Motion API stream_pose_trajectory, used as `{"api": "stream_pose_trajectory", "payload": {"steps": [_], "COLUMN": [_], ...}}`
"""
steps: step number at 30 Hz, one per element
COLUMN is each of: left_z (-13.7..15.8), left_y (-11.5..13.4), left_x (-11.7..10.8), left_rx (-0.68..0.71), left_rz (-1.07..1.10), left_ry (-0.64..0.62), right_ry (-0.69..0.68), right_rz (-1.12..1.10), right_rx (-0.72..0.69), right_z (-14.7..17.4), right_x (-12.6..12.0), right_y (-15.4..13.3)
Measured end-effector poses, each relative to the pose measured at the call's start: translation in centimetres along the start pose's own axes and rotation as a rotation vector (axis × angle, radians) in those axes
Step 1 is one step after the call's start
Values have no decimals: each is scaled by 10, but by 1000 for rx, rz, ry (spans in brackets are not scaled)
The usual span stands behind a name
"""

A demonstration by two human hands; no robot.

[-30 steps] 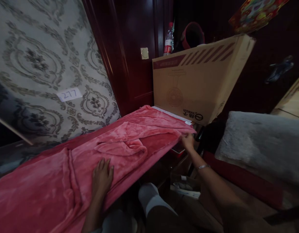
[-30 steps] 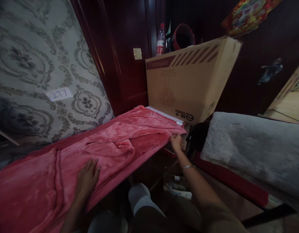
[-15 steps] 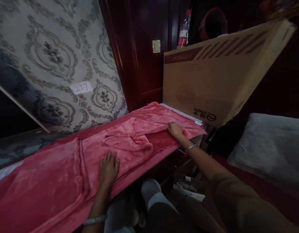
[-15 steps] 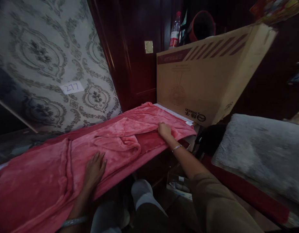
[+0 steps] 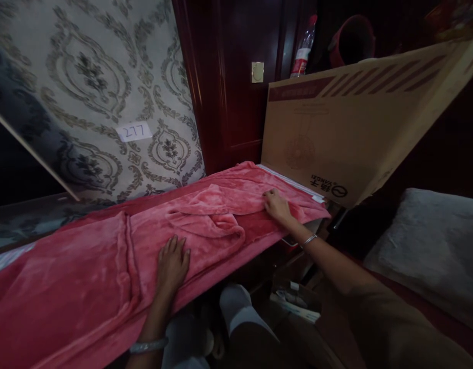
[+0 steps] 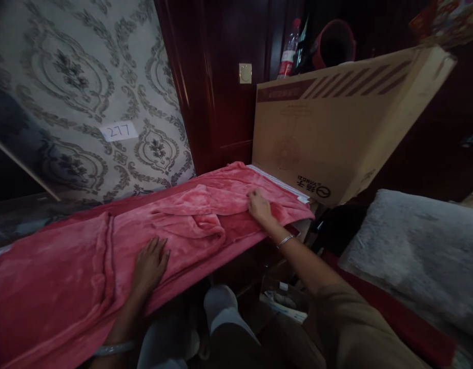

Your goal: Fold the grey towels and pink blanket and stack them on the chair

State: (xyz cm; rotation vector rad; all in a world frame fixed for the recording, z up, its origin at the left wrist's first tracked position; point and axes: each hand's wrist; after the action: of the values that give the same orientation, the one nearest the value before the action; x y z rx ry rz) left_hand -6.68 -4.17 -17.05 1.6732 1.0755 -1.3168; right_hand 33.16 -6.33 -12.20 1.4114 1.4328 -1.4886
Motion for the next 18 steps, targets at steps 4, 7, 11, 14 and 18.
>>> {"api": "stream_pose_trajectory", "payload": {"steps": [4, 7, 11, 14, 18], "left_z": [1, 2, 3, 3, 3], "left_y": [1, 2, 3, 3, 1], "left_x": [1, 0, -3, -3, -1], "left_rx": [-3, -15, -21, -18, -16], "left_rz": [3, 4, 9, 12, 17], "left_ry": [3, -5, -14, -7, 0], "right_ry": [-93, -136, -190, -178, -117], "right_rz": [-110, -167, -140, -137, -173], "right_rx": [-317, -398, -229, -164, -144], "right_z": [3, 0, -8, -13, -25], "right_x": [18, 31, 40, 43, 34], "right_y": [-47, -78, -103, -110, -110]}}
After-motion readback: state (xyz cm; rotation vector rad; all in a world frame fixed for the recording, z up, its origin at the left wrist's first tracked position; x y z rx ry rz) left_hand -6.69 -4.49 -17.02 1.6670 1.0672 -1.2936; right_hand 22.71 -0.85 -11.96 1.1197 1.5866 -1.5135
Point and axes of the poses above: each hand's wrist, its own z-axis away from the middle knuckle, its own x-axis out of the palm, y = z × x, and after that the axes turned 12 degrees about -y, right-handed
